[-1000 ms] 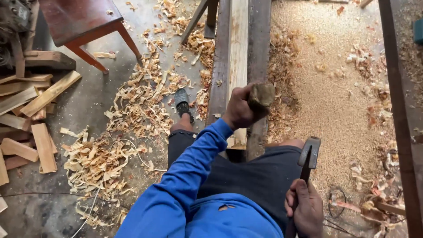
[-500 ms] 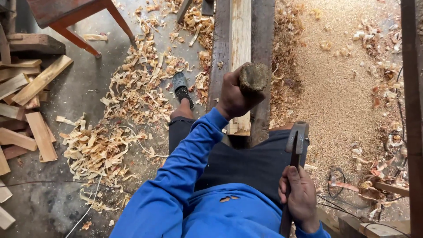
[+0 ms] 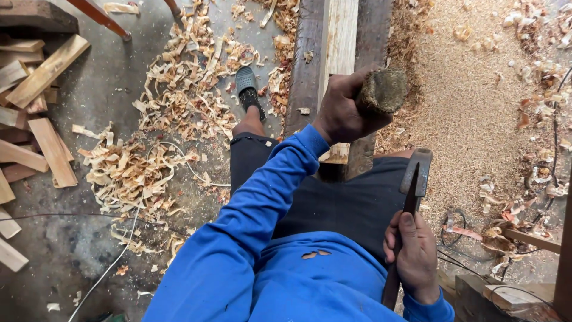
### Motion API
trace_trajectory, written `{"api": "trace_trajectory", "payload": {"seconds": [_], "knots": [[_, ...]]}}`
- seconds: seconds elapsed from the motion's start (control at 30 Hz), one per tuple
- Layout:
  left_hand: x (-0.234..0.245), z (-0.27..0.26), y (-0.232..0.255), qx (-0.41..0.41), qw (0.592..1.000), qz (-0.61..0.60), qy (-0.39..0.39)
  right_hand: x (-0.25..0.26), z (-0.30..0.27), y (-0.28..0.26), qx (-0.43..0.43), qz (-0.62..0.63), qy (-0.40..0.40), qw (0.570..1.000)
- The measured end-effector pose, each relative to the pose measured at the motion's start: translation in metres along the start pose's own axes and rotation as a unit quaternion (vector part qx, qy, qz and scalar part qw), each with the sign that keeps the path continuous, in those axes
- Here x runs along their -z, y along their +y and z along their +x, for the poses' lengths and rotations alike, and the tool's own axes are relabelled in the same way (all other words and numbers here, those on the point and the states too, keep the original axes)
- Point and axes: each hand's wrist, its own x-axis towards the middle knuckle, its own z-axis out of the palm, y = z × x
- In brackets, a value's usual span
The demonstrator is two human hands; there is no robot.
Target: Chiseling a groove into a wooden beam using a chisel and a hammer.
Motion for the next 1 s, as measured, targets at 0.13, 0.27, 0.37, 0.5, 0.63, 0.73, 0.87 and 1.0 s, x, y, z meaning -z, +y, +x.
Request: {"api": "trace_trajectory", "payload": {"seconds": [0.13,0.27,0.37,0.5,0.63,0.73,0.87,1.0], "knots": [[0.006,-0.002,0.001,-0.024,1.000,-0.014,-0.014,-0.002,0.000,-0.002,0.000,-0.004,-0.010,1.000],[0.010,0.003,-0.018,-0.036,0.998,-0.049,-0.018,-0.006,0.000,-0.010,0.006,-0.016,-0.020,1.000],[0.007,0.004,-0.030,-0.026,0.998,-0.048,-0.022,-0.007,0.003,-0.012,0.014,-0.023,-0.032,0.999],[-0.012,0.004,-0.027,-0.042,0.999,-0.024,0.001,-0.009,0.006,-0.013,0.018,-0.026,-0.038,0.999],[-0.018,0.006,-0.026,-0.060,0.998,0.018,0.020,-0.008,0.003,-0.014,0.018,-0.020,-0.041,0.999],[-0.006,0.002,-0.026,-0.060,0.998,0.005,-0.001,-0.008,0.003,-0.013,0.020,-0.017,-0.041,0.999],[0.010,-0.004,-0.027,-0.073,0.995,-0.059,-0.030,-0.008,0.007,-0.012,0.015,-0.012,-0.037,0.999],[0.019,-0.004,-0.028,-0.026,0.998,-0.063,-0.006,-0.007,0.007,-0.012,0.009,-0.015,-0.035,0.999]]}}
